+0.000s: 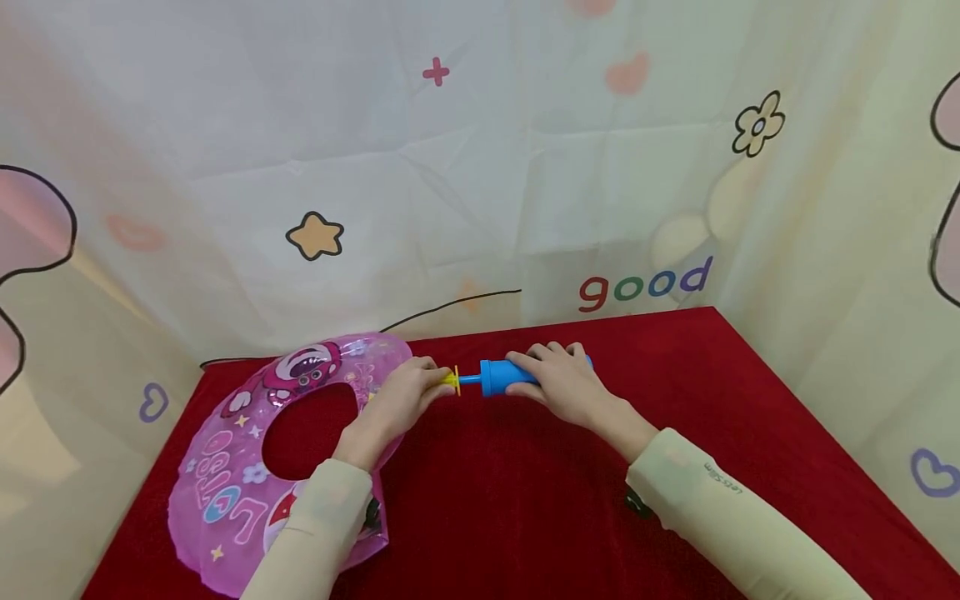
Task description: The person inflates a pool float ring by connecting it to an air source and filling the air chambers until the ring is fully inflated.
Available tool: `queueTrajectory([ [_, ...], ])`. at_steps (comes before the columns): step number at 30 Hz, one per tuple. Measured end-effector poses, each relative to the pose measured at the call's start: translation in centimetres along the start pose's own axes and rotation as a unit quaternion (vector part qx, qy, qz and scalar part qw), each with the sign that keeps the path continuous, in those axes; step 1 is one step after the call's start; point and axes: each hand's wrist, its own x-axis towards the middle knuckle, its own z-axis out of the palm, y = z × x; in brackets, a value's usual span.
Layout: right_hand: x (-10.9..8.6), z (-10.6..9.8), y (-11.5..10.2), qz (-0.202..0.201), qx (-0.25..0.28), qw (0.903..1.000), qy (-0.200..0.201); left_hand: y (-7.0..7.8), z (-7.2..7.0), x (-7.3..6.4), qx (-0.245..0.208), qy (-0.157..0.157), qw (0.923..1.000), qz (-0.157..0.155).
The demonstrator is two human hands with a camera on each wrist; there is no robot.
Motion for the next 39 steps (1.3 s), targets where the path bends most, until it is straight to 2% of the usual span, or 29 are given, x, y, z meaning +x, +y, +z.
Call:
queueTrajectory([
  [4, 0.3, 0.3, -0.4, 0.0, 0.011, 0.9999, -0.008, 0.1, 0.6, 0.2, -0.006, -0.005, 1.0, 0.006],
  [8, 0.1, 0.5, 0.6, -0.007, 0.023, 0.9996, -0.017, -0.5, 0.7, 0.0, -0.015, -0.016, 0.9998, 0.003],
  [16, -1.3, -0.4, 4.1, -0.003, 0.042, 0.9989, -0.021, -2.1, -0.8, -1.4, -0.051, -0.031, 0.9962, -0.064],
  [23, -2.3, -0.7, 5.4, 0.007, 0.026, 0.9993, -0.027, -2.8, -1.6, -2.1, -0.039, -0.031, 0.996, -0.074],
  [31, -1.6, 0.1, 3.8, -0.004, 0.017, 0.9997, -0.014, -2.0, -0.6, -1.9, -0.035, -0.02, 0.9977, -0.055],
  [39, -0.4, 0.4, 1.4, -0.01, 0.007, 0.9999, 0.002, -0.2, 0.0, -0.7, -0.03, 0.0, 0.999, -0.033],
])
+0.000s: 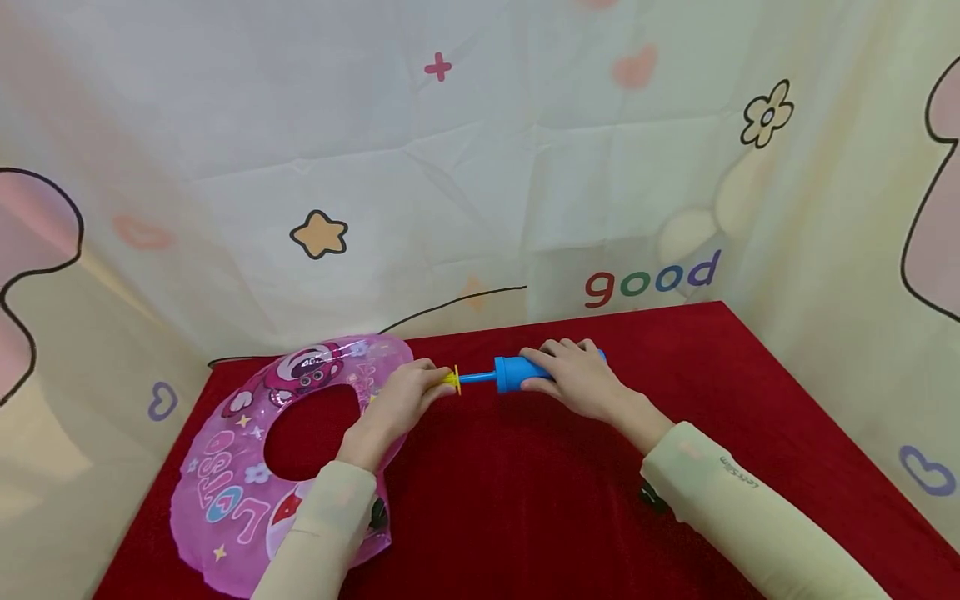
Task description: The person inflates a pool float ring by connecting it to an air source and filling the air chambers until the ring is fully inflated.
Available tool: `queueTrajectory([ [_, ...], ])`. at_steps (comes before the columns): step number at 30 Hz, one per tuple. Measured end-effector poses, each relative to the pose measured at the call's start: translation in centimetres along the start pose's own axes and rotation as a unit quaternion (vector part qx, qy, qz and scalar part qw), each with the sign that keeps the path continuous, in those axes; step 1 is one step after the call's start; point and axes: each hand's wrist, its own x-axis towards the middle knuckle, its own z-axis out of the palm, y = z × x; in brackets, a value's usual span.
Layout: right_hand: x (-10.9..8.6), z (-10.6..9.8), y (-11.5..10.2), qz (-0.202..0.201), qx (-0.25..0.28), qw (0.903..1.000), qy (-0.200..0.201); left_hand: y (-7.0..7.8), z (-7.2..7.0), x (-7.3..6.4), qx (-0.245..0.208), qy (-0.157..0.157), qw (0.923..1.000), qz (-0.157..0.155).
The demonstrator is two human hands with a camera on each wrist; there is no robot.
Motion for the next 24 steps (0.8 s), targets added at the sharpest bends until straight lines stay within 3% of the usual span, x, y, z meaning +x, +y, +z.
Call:
queueTrajectory([
  [6, 0.5, 0.0, -1.0, -0.006, -0.01, 0.9999, -0.007, 0.8, 1.0, 0.8, 0.01, 0.0, 0.9996, 0.026],
  [12, -0.1, 0.6, -0.2, -0.009, 0.006, 0.9995, -0.03, 0.0, 1.4, 0.1, 0.0, -0.019, 0.9998, 0.004],
  [17, -1.5, 0.4, 1.9, 0.008, 0.026, 0.9987, -0.043, -1.2, 0.8, -0.7, 0.003, -0.032, 0.9995, -0.006],
  [24, -2.6, -0.8, 4.3, 0.021, 0.038, 0.9983, -0.04, -2.4, -0.7, -1.5, -0.006, -0.016, 0.9997, -0.02],
])
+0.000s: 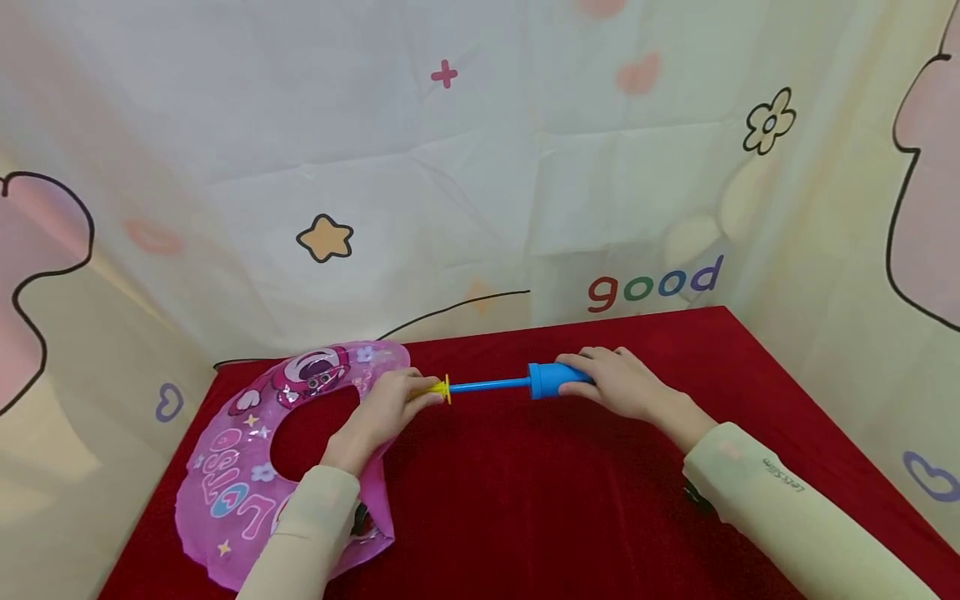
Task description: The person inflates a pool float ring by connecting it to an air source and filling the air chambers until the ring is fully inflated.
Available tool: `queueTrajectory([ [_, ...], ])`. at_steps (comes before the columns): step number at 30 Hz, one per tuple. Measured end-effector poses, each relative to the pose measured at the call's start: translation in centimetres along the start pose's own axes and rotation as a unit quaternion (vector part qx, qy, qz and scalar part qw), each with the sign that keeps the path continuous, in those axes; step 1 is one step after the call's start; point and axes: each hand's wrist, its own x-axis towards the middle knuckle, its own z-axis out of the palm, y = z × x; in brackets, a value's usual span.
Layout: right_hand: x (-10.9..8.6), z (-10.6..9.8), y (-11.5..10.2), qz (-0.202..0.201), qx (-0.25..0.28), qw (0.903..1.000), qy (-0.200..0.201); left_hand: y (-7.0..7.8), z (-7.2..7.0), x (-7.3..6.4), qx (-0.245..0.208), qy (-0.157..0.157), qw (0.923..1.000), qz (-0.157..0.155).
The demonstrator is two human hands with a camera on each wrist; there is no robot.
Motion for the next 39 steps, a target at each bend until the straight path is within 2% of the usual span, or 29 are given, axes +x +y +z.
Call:
queueTrajectory([
  [3, -0.3, -0.1, 0.5, 0.006, -0.001, 1.0, 0.001, 0.0, 0.2, -0.1, -0.001, 0.004, 1.0, -0.001],
  [7, -0.2, 0.2, 0.2, 0.001, 0.0, 0.9999, 0.012, 0.4, 1.0, 0.4, 0.005, 0.008, 0.9998, 0.016],
  [13, 0.7, 0.8, -1.8, -0.007, 0.002, 0.9998, 0.017, 1.3, 1.9, 1.1, 0.008, 0.012, 0.9997, 0.017],
  [19, 1.9, 0.7, -3.8, -0.012, -0.026, 0.9992, 0.027, 2.2, 2.2, 1.9, 0.008, 0.015, 0.9995, 0.028],
  [22, 2.4, 0.5, -4.8, -0.016, -0.041, 0.9987, 0.024, 2.6, 2.5, 2.3, 0.017, 0.023, 0.9986, 0.043],
  [27, 3.0, 0.8, -5.8, -0.02, -0.043, 0.9988, 0.01, 2.8, 3.2, 2.4, 0.016, 0.023, 0.9987, 0.042],
  [33, 2.6, 1.5, -4.3, -0.02, -0.014, 0.9997, -0.008, 1.7, 3.4, 1.9, 0.014, -0.002, 0.9997, 0.021],
  [39, 1.2, 0.9, -1.6, -0.013, 0.006, 0.9999, -0.005, 0.3, 2.1, 0.9, 0.005, -0.001, 1.0, 0.007],
])
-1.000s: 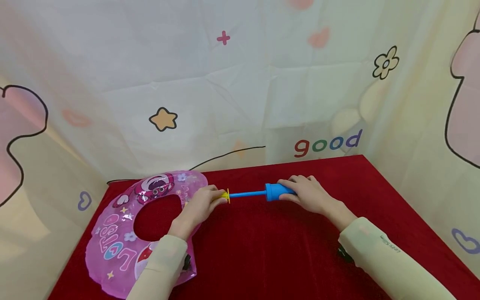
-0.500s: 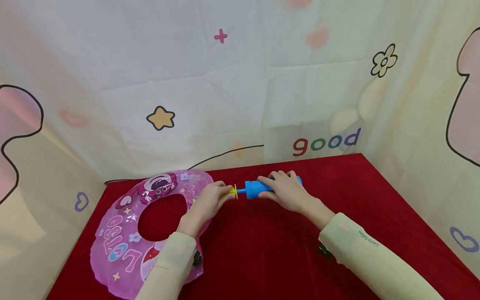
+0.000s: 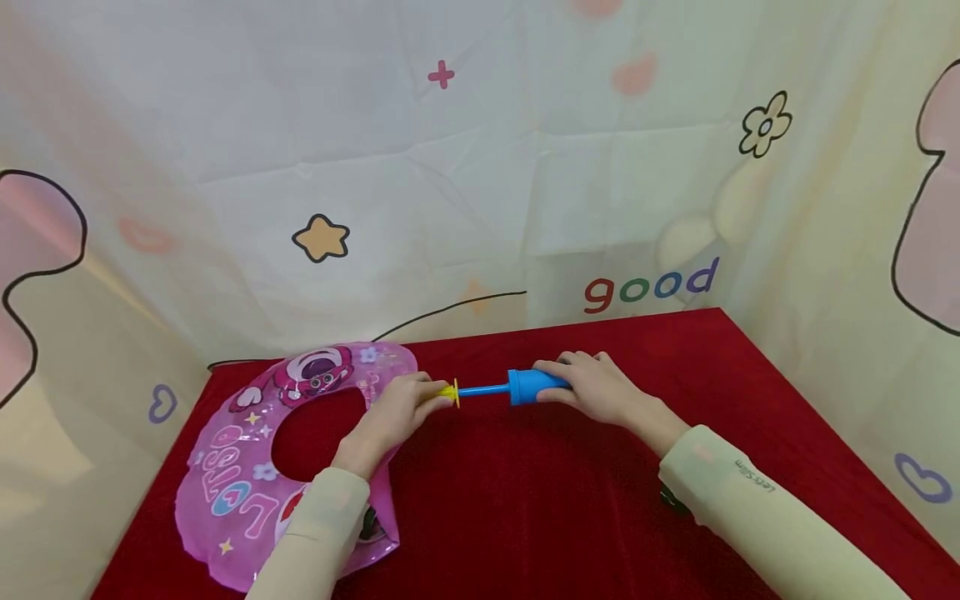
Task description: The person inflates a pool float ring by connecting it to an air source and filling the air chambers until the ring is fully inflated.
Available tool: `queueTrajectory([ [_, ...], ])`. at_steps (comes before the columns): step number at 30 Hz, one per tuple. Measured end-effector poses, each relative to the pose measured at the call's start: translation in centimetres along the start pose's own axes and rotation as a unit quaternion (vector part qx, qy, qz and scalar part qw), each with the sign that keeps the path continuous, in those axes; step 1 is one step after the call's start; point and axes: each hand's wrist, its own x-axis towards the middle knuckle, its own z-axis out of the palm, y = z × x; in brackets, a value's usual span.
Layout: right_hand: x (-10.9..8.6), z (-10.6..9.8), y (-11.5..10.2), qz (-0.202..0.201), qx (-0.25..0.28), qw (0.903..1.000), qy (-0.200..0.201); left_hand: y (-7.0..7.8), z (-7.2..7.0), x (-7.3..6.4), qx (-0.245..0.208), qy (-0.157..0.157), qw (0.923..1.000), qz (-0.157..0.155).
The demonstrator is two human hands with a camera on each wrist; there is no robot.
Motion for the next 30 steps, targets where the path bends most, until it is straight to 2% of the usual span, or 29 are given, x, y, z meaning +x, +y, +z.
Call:
queueTrajectory([
  [6, -1.1, -0.8, 2.1, 0.006, 0.002, 0.9999, 0.013, -0.9, -1.2, -0.5, -0.016, 0.002, 0.9998, -0.014],
  [10, -1.2, -1.0, 2.4, 0.008, -0.002, 0.9997, 0.024, -0.6, -1.5, -0.3, -0.025, -0.003, 0.9992, -0.03],
  [14, -0.8, -0.8, 1.5, 0.003, -0.006, 0.9994, 0.035, 0.4, -1.3, 0.4, -0.033, -0.004, 0.9988, -0.036],
  [21, 0.1, -0.1, -0.6, 0.001, -0.023, 0.9984, 0.051, 1.6, -0.2, 1.4, -0.027, -0.011, 0.9992, -0.026],
  [30, 1.7, 1.0, -3.4, -0.005, -0.036, 0.9983, 0.045, 2.5, 1.1, 1.7, 0.008, 0.026, 0.9995, 0.015],
])
